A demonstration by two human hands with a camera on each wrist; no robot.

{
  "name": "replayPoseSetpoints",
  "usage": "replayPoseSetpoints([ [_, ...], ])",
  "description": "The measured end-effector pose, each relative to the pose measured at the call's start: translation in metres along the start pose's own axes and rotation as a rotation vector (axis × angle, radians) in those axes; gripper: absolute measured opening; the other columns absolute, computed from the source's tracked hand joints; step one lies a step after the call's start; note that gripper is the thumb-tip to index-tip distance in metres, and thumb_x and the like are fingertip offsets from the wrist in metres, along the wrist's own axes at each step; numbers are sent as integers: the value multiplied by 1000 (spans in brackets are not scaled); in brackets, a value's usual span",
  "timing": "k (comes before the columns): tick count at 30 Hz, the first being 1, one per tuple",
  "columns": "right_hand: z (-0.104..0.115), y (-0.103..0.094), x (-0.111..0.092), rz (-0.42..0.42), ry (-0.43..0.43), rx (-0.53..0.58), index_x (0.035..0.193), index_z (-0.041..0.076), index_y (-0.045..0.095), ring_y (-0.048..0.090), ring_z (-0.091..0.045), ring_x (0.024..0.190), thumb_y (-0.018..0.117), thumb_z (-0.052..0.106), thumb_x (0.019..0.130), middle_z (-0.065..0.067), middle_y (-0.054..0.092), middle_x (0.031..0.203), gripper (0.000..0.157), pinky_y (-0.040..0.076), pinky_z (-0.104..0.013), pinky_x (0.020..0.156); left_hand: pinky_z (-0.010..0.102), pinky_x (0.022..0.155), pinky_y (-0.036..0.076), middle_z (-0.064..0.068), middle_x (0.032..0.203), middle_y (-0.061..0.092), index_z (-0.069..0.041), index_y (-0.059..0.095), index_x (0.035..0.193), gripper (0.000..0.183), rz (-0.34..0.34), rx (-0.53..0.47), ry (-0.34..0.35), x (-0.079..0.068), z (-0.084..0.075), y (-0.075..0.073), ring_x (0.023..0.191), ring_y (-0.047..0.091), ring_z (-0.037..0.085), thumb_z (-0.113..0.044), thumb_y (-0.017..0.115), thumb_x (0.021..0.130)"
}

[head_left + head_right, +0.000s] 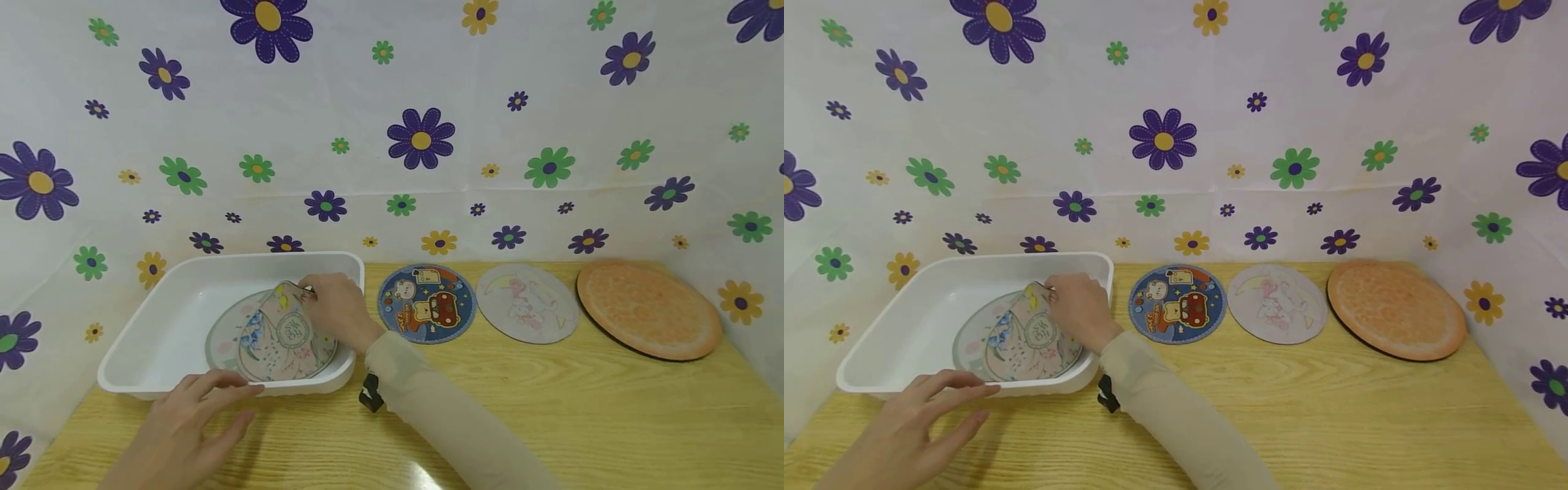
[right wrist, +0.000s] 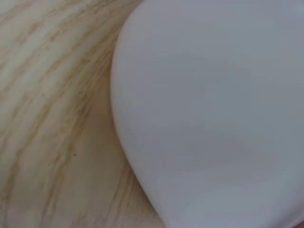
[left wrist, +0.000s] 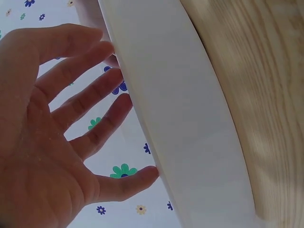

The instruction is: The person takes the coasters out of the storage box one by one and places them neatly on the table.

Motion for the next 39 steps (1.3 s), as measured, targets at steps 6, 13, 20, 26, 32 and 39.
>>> replayPoseSetpoints([
  [6,-4,-3,4,-35,-11,106,112,12,77,69,-4,76,69,14,97,-4,80,102,17,49,-10,62,50,73,55,-9,104,70,-28,79,108,39,43,2,-29,-1,1,-1,92,66,22,-17,89,72],
  [13,-8,-14,6,-28,-13,303,108,10,78,66,-6,75,72,12,95,-7,78,100,15,51,-13,57,55,73,55,-9,106,69,-31,78,110,37,83,-10,-83,-1,2,0,95,66,24,-20,89,76],
  [20,-18,-15,2,36,155,605,112,6,77,72,-14,61,73,9,94,-16,76,104,19,59,-26,53,57,78,56,-8,108,69,-31,78,112,37,127,-26,-105,1,4,-1,98,66,26,-21,88,78],
  [26,-26,-23,-5,46,269,704,116,8,75,76,-19,71,71,7,96,-16,75,112,21,62,-29,59,51,74,56,-8,107,70,-30,79,111,37,104,-9,-69,5,3,-2,95,66,23,-21,88,77],
  [32,-29,-33,-14,13,325,811,118,8,75,74,-20,75,69,6,97,-16,73,114,22,63,-32,62,48,70,54,-8,106,70,-29,80,108,38,73,-11,-47,5,4,-1,93,66,22,-20,90,73],
  [39,-36,-44,-23,-61,375,886,120,7,74,71,-12,69,69,6,97,-15,72,114,24,63,-33,64,49,69,53,-8,107,70,-30,80,108,37,74,-15,-54,4,5,-2,96,66,23,-21,90,74],
])
Point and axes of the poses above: each hand's wrist, its own x-axis towards the middle knuckle, its own y-axis out of the palm, z = x × y, the point moved 5 cm from there along x, towards the middle knuckle
